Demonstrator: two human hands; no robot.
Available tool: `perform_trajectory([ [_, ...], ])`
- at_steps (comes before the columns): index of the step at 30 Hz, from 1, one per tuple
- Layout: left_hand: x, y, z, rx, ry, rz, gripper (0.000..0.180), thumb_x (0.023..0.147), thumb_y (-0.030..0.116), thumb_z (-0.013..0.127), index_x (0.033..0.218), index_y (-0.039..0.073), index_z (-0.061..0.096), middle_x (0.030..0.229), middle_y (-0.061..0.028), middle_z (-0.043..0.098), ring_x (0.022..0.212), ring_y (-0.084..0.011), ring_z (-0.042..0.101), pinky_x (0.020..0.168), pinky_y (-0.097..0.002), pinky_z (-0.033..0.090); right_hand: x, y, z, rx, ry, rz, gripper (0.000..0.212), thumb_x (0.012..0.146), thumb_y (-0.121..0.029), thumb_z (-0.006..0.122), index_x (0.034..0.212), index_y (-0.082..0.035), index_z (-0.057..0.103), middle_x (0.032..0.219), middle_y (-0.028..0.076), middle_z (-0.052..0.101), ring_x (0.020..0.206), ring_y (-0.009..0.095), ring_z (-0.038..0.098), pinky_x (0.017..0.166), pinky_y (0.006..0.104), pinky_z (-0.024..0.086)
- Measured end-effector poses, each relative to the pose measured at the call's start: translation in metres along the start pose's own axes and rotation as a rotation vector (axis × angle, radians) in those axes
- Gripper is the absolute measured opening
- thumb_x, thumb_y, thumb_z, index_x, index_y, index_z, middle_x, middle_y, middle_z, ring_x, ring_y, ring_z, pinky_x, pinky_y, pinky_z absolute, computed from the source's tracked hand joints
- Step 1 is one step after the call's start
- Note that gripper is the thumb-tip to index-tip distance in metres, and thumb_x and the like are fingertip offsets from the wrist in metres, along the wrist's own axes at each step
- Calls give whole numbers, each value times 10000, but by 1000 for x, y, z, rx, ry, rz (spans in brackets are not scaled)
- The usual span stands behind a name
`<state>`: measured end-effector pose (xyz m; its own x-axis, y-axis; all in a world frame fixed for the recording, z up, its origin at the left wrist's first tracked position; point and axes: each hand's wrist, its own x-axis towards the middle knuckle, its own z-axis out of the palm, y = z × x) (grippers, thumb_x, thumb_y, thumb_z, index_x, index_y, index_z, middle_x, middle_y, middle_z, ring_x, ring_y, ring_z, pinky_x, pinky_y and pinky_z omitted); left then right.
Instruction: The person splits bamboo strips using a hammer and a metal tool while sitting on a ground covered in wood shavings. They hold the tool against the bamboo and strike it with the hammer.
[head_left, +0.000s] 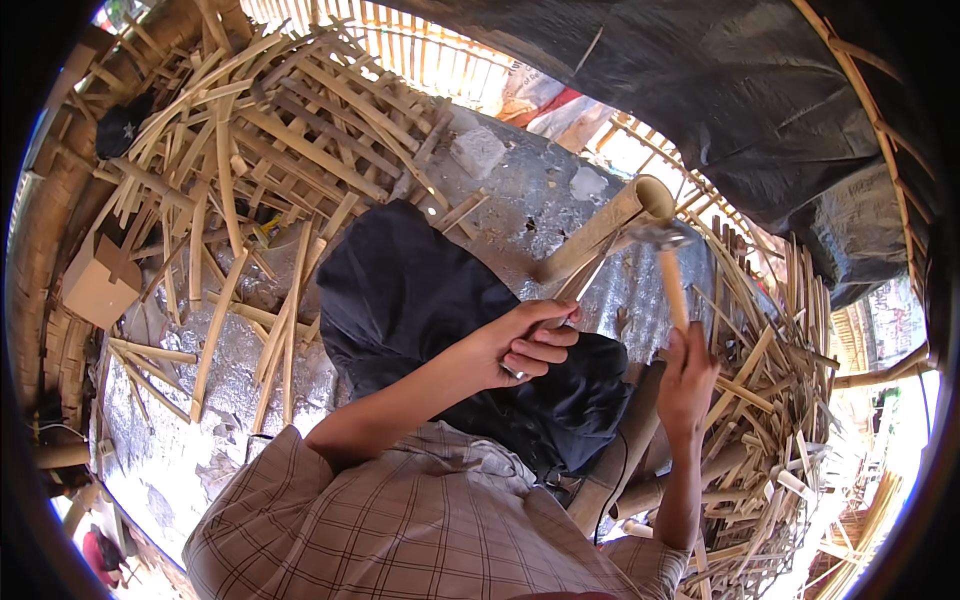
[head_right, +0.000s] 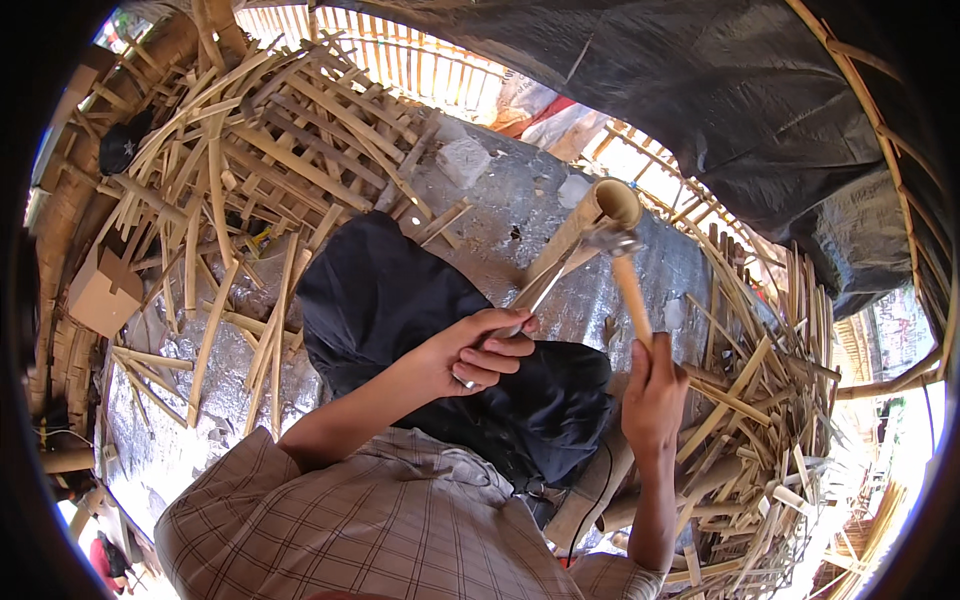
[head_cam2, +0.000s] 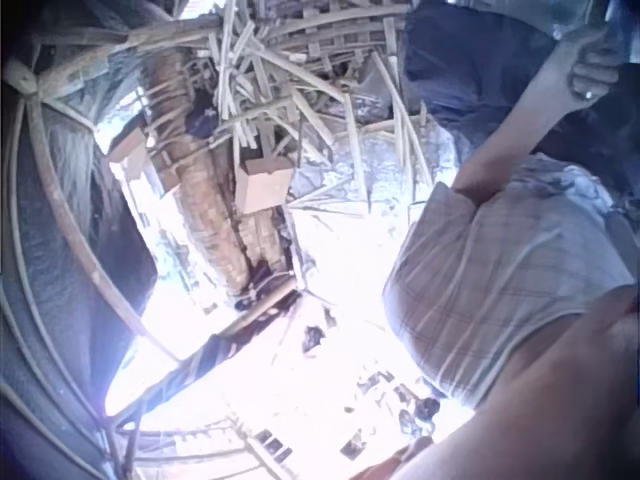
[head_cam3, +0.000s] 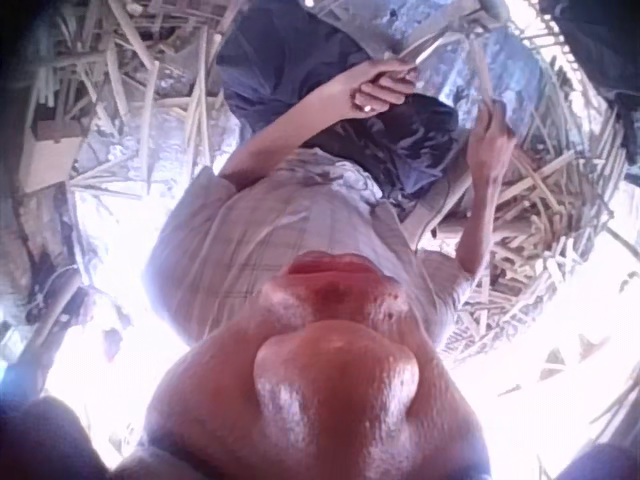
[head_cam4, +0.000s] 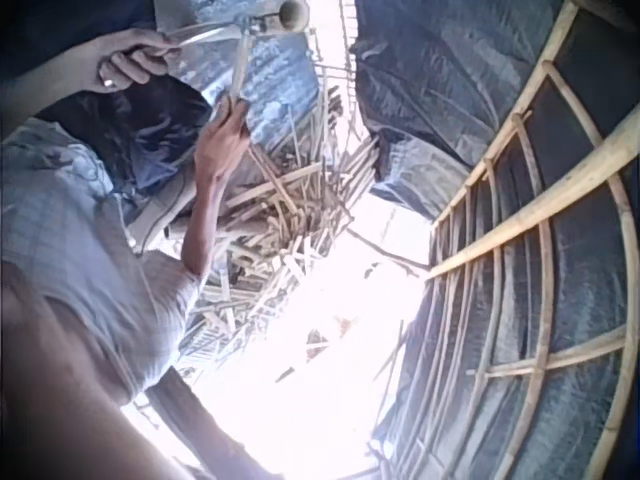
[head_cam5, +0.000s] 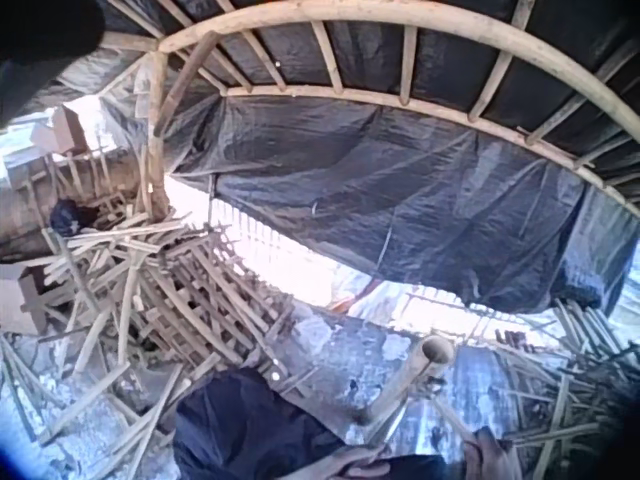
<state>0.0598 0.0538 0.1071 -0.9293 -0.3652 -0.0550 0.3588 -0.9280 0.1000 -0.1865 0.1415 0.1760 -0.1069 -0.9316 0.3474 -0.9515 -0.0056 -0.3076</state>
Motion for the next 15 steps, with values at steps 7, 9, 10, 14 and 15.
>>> perform_trajectory([
  [7,12,-10,15,43,67,-22,205,1055,261,508,978,73,487,635,63,341,392,21,275,280,-129,237,-3,32,18,863,476,-253,337,1093,-358,412,965,-49,449,645,-61,324,532,31,292,452,237,209],
  [9,14,-14,12,48,81,-2,206,1053,262,514,976,72,485,629,65,338,391,20,272,280,-130,234,-4,35,26,482,155,-116,344,1087,-374,426,976,-49,444,635,-29,314,539,56,299,471,234,238],
  [10,15,-17,11,51,88,7,207,1052,262,516,976,72,484,627,66,336,391,20,270,280,-131,233,-2,35,26,300,-39,-53,345,1085,-380,429,983,-51,441,641,-26,315,541,61,296,477,231,241],
  [14,20,-35,11,75,118,12,214,1054,258,518,975,60,496,626,61,347,390,15,272,276,-140,222,-9,25,3,449,-98,120,366,1080,-390,444,962,-44,467,683,1,385,549,75,343,473,243,263],
  [15,22,-38,9,68,113,26,214,1056,256,515,975,59,497,628,60,349,390,15,271,275,-140,221,-8,21,-4,582,27,104,364,1080,-384,446,962,-41,471,698,12,406,550,77,362,472,248,270],
])
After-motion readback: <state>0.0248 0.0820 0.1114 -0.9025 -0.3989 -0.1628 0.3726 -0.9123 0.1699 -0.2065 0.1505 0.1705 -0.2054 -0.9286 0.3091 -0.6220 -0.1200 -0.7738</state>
